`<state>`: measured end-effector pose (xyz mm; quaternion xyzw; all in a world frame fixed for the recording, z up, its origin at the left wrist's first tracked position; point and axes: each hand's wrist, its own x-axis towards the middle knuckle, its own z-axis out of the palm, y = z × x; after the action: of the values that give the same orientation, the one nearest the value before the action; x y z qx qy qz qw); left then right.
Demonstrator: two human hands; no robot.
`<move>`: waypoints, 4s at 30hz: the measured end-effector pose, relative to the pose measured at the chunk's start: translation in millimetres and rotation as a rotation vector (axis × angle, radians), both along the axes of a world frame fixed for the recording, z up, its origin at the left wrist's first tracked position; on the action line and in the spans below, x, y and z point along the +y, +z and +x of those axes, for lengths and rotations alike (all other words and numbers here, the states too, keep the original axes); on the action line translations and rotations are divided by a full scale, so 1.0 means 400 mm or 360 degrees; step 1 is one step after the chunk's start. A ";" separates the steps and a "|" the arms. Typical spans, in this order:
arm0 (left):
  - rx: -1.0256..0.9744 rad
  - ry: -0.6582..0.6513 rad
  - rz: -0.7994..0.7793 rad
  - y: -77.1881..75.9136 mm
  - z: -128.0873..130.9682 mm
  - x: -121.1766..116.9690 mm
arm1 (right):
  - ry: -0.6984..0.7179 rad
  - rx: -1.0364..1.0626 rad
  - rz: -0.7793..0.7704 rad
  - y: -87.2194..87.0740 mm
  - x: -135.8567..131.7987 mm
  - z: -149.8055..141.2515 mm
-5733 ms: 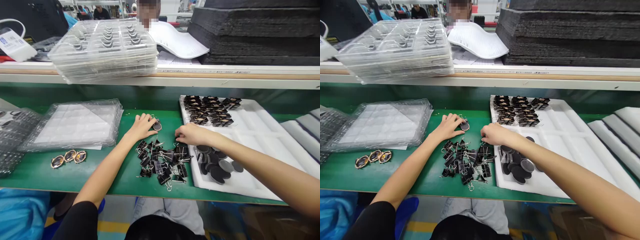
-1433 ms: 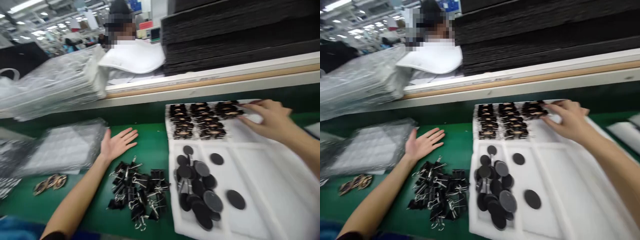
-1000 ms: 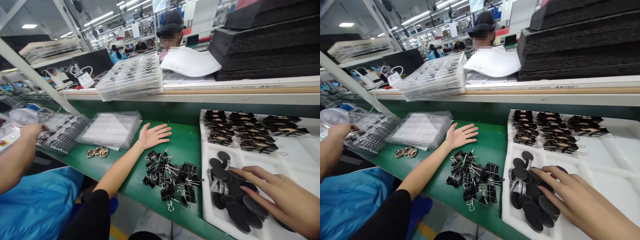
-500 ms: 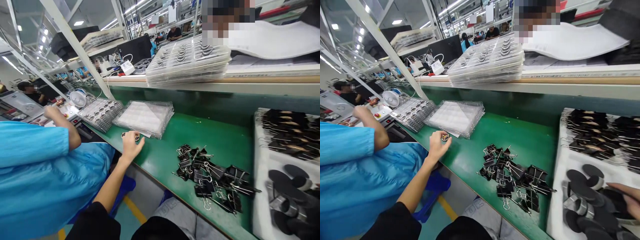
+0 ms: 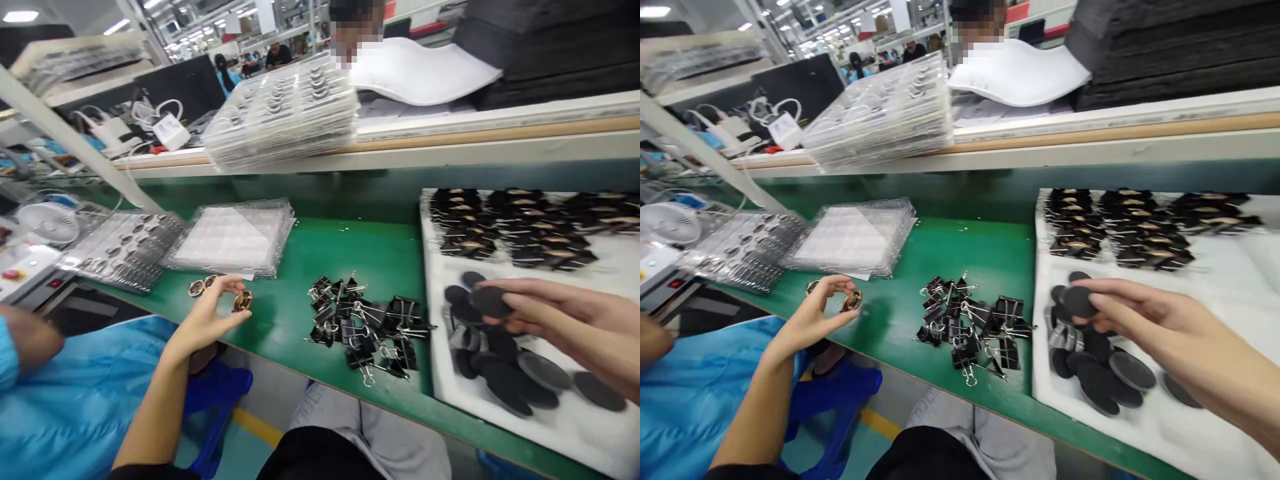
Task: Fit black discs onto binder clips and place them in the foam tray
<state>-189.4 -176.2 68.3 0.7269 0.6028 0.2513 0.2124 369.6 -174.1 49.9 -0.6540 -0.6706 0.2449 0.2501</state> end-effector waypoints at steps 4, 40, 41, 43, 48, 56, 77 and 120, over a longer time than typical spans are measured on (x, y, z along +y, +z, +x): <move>-0.0106 -0.0466 0.0163 0.059 0.242 0.089 | -0.0071 0.0698 -0.0234 0.091 0.030 -0.128; -0.0238 -0.0932 0.0181 -0.198 0.532 0.470 | 0.0878 -0.0472 -0.0542 0.083 0.170 -0.216; -0.0196 -0.0936 0.0177 -0.196 0.534 0.469 | 0.0837 -0.0408 -0.0540 0.080 0.169 -0.215; -0.0185 -0.0918 0.0139 -0.193 0.535 0.467 | 0.0709 -0.0175 -0.0495 0.075 0.180 -0.210; -0.0195 -0.0915 0.0088 -0.188 0.526 0.461 | 0.0411 0.0305 -0.0355 0.055 0.283 -0.215; 0.0035 -0.1042 0.0107 -0.177 0.515 0.466 | 0.0836 -0.0489 -0.0087 -0.039 0.444 -0.316; -0.0203 -0.1036 -0.0020 -0.190 0.507 0.481 | -0.0599 -0.0446 0.0127 -0.188 0.472 -0.361; 0.0185 -0.1309 -0.0008 -0.145 0.488 0.482 | 0.1227 -0.0141 -0.0112 0.001 0.268 -0.350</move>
<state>5.8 16.5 10.4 0.9196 0.2738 0.1025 0.2625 229.4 -66.7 50.2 -0.3721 -0.8686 0.3152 0.0880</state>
